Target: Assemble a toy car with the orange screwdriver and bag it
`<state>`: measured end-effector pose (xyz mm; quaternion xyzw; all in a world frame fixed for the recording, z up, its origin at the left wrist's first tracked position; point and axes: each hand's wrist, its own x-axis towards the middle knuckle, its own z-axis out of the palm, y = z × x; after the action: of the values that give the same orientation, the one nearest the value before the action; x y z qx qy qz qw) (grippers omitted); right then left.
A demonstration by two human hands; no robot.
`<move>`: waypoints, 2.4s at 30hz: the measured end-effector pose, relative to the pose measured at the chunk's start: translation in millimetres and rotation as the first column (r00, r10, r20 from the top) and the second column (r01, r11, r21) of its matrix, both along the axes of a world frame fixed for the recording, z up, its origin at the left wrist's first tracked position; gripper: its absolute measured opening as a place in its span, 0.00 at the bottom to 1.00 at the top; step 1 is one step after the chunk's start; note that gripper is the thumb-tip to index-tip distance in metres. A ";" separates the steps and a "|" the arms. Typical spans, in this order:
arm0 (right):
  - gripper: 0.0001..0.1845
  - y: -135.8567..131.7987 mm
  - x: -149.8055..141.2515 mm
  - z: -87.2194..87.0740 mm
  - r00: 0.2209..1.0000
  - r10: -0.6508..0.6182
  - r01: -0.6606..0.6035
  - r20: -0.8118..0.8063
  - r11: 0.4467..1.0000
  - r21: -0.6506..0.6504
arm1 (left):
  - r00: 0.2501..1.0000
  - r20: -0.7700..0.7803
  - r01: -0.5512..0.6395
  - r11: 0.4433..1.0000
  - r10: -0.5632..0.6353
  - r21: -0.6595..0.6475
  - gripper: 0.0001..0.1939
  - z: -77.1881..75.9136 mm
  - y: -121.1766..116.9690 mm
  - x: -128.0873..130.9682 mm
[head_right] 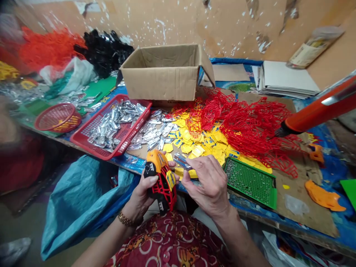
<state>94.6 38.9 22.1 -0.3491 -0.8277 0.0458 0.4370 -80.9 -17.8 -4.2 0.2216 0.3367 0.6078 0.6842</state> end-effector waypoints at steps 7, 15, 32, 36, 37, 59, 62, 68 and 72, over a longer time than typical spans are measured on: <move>0.18 -19.2 -12.8 14.0 0.974 0.187 -0.207 -0.124 0.963 -0.171 | 0.960 0.061 -0.266 0.958 0.273 -0.110 0.11 0.8 17.2 9.7; 0.12 -22.0 -21.1 10.6 0.980 0.171 -0.189 -0.098 0.957 -0.219 | 0.959 -0.036 -0.281 0.960 0.281 -0.010 0.22 -9.9 12.5 11.2; 0.09 -33.5 -21.9 8.3 0.994 0.106 -0.108 -0.028 0.990 -0.086 | 0.958 -0.046 -0.285 0.954 0.282 -0.090 0.32 -2.5 5.5 20.5; 0.07 -35.4 -22.6 8.1 0.996 0.088 -0.088 -0.006 0.994 -0.072 | 0.961 -0.045 -0.274 0.959 0.272 -0.076 0.27 -2.7 4.0 22.6; 0.07 -35.9 -22.8 8.0 0.996 0.086 -0.086 -0.003 0.994 -0.070 | 0.960 -0.058 -0.277 0.959 0.274 -0.065 0.26 -2.8 4.0 22.8; 0.04 -40.8 -24.7 5.3 1.000 -0.002 0.003 0.014 0.998 -0.070 | 0.962 -0.161 -0.239 0.965 0.220 -0.112 0.19 8.8 9.9 26.5; 0.05 -39.9 -22.6 4.5 0.999 0.039 -0.039 -0.011 0.995 -0.087 | 0.980 -0.110 -0.183 0.971 0.167 -0.152 0.16 9.7 12.4 25.4; 0.07 -38.5 -15.2 4.8 0.971 0.156 -0.202 -0.179 0.939 -0.278 | 0.985 -0.007 -0.164 0.937 0.170 -0.308 0.15 8.0 15.1 24.3; 0.07 -38.5 -12.1 4.7 0.968 0.155 -0.213 -0.199 0.926 -0.313 | 0.990 -0.006 -0.136 0.941 0.142 -0.308 0.15 7.5 13.7 24.6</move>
<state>82.5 0.4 26.7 -0.3330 -0.7966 0.2551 0.4351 -56.3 -4.1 3.2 0.0829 0.4365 0.5964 0.6685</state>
